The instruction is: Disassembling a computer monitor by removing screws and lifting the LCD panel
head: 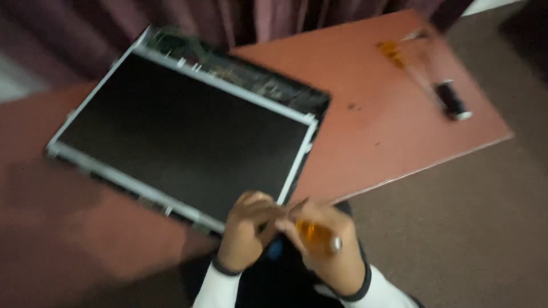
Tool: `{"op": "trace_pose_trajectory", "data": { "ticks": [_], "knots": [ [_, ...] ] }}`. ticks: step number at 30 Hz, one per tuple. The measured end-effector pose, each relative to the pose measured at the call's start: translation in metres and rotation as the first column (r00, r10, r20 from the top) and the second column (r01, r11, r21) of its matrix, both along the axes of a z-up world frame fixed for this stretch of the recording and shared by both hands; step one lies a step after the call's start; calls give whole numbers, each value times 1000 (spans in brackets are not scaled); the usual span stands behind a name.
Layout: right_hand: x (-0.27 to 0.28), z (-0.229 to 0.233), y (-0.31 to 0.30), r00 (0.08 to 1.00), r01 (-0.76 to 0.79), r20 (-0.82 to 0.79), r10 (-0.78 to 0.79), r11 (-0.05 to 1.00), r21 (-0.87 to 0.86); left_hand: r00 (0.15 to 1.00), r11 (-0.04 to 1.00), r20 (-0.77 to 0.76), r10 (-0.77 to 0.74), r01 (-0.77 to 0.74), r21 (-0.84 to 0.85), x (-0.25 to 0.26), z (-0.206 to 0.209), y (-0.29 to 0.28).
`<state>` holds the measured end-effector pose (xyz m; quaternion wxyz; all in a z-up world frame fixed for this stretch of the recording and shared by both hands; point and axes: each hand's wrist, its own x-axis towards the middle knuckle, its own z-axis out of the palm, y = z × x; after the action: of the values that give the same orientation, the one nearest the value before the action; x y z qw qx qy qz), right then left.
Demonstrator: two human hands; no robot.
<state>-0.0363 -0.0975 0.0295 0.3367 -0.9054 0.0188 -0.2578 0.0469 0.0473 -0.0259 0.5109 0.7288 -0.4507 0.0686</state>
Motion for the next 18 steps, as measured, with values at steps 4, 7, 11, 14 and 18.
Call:
{"op": "trace_pose_trajectory", "data": {
  "ticks": [4,7,11,14,18],
  "knots": [
    [-19,-8,-31,979,-193,106,177,965,179,950,950,231,212,-255,179,-7,2,-12],
    [-38,-62,-89,980,11,188,-63,964,264,835,774,412,364,-517,364,-11,-7,-20],
    [-10,-31,-134,807,388,112,-579,665,638,756,608,522,394,-640,469,-13,-31,-15],
    [-6,-85,-185,794,224,144,-590,505,833,768,648,553,323,-605,463,-13,-38,13],
    [5,-101,-198,792,223,161,-589,525,822,838,636,466,284,-529,563,-16,-36,41]
  ]
}}
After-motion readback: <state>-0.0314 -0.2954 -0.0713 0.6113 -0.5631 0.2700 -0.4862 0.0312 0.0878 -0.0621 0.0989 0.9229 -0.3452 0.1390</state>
